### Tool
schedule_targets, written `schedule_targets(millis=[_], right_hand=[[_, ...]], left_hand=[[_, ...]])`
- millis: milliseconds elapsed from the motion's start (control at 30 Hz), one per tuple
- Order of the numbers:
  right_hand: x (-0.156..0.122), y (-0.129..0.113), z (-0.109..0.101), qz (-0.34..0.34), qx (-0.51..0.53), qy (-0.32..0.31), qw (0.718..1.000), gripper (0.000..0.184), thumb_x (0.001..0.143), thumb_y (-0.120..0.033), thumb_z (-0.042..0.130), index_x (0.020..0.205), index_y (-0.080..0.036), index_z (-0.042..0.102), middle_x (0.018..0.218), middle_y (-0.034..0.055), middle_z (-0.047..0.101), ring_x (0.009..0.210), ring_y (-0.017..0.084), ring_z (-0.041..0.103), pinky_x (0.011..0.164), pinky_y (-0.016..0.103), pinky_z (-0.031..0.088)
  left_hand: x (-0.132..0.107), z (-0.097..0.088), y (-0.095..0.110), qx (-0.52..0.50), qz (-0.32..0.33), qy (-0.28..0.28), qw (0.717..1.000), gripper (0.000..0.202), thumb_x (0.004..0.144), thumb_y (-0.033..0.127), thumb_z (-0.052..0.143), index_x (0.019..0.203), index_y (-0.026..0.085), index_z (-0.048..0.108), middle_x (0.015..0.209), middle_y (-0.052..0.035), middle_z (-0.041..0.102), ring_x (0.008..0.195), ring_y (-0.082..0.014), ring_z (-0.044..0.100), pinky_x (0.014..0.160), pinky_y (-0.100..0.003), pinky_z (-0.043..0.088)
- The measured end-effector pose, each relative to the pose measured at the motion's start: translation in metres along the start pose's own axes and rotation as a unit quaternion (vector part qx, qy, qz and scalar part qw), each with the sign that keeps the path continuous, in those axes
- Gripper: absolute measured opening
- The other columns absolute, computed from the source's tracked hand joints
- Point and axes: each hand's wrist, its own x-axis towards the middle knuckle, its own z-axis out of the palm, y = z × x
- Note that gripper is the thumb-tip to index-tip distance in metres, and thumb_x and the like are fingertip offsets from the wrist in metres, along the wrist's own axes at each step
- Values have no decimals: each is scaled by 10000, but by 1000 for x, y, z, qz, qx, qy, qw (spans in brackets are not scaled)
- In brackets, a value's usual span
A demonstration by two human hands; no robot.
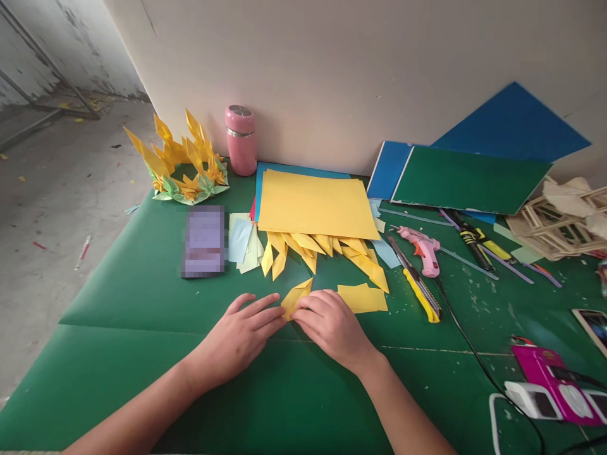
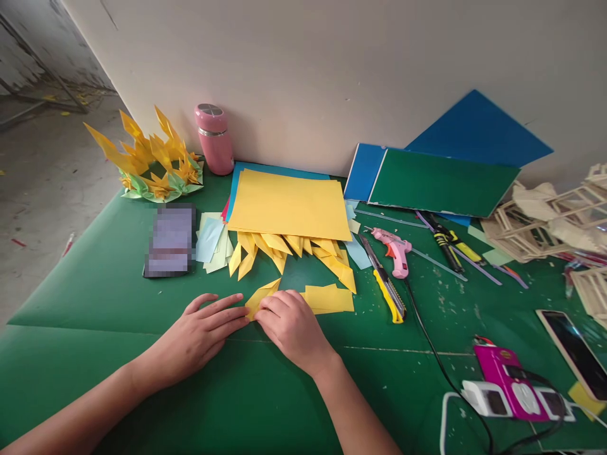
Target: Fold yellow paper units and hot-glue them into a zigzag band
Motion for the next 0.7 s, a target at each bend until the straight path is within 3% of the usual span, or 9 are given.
schedule_targets(millis=[500,700], right_hand=[[1,6,5,-7,17,-29,999,221,959,-160,407,846,-172,598,843,46,654,812,184,563,741,330,439],[1,3,7,25,22,-21,999,251,962,-155,376,823,-179,583,834,49,643,793,186,547,715,323,406]], left_hand=[[5,5,7,15,-17,30,999,379,896,60,343,1162,202,573,1165,-12,670,1183,-199,540,1004,-375,304],[4,10,9,15,-25,60,998,352,910,82,358,1150,215,578,1153,2,677,1160,-194,551,1015,-369,279]])
